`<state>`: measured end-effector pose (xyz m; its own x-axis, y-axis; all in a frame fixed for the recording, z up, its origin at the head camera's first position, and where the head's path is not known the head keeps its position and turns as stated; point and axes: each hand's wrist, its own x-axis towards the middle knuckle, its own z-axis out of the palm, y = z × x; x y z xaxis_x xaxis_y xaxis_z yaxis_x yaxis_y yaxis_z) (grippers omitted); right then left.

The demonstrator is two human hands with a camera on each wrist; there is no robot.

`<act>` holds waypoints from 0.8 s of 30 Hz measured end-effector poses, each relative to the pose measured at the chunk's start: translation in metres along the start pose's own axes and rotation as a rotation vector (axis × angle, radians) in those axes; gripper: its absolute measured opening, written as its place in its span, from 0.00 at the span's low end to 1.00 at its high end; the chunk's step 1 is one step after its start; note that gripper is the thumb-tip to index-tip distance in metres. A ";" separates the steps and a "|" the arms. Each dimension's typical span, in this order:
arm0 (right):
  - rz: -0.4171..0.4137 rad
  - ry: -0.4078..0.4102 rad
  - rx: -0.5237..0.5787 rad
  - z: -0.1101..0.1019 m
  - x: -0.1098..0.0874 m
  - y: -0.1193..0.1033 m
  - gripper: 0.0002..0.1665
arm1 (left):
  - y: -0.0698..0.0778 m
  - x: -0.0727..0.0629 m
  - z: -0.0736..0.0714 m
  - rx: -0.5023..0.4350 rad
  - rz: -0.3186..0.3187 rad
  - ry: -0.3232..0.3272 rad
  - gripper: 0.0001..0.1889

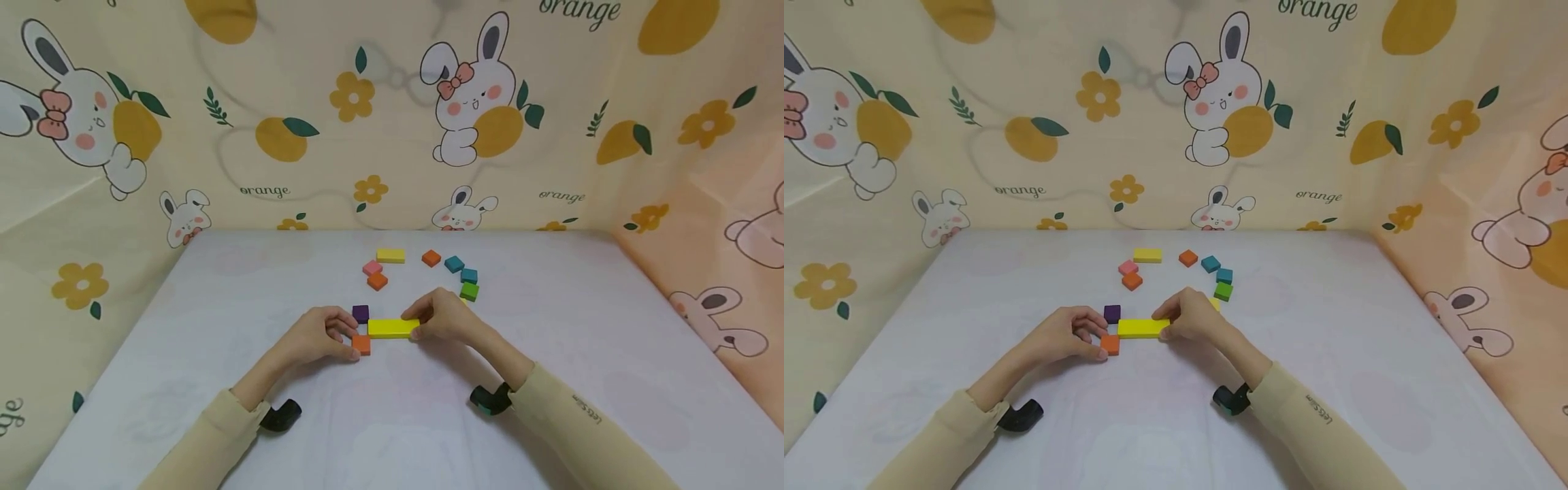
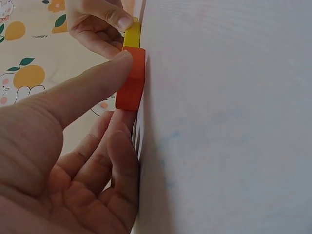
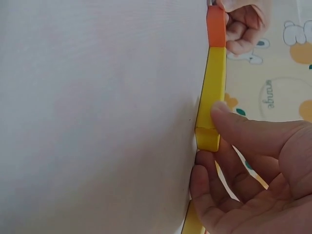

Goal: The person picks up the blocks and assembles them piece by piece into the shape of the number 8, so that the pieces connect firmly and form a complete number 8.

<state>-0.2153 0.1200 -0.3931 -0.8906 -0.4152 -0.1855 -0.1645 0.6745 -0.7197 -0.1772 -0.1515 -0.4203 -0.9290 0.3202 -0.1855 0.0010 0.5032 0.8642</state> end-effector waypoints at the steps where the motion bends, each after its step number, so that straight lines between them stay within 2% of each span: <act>1: 0.003 0.002 0.002 0.000 -0.001 0.000 0.18 | 0.000 0.001 0.000 -0.003 0.001 -0.002 0.24; 5: 0.010 0.011 0.002 0.000 -0.002 0.002 0.18 | 0.000 0.002 0.002 -0.007 0.017 -0.008 0.24; 11: -0.034 0.006 0.008 0.003 0.000 0.004 0.17 | -0.004 0.000 0.000 -0.005 0.022 0.009 0.24; 14: -0.029 0.011 0.010 0.004 -0.001 0.002 0.17 | -0.005 -0.001 -0.001 -0.015 0.035 0.004 0.24; 18: -0.015 0.020 0.005 0.004 -0.003 0.002 0.17 | -0.005 -0.001 0.000 -0.004 0.029 -0.001 0.24; 24: -0.043 0.008 -0.011 0.002 -0.005 0.005 0.18 | -0.004 0.001 0.001 -0.006 0.031 -0.011 0.24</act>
<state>-0.2109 0.1238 -0.3975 -0.8857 -0.4396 -0.1491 -0.2078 0.6628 -0.7194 -0.1781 -0.1521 -0.4244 -0.9245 0.3443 -0.1634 0.0275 0.4878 0.8725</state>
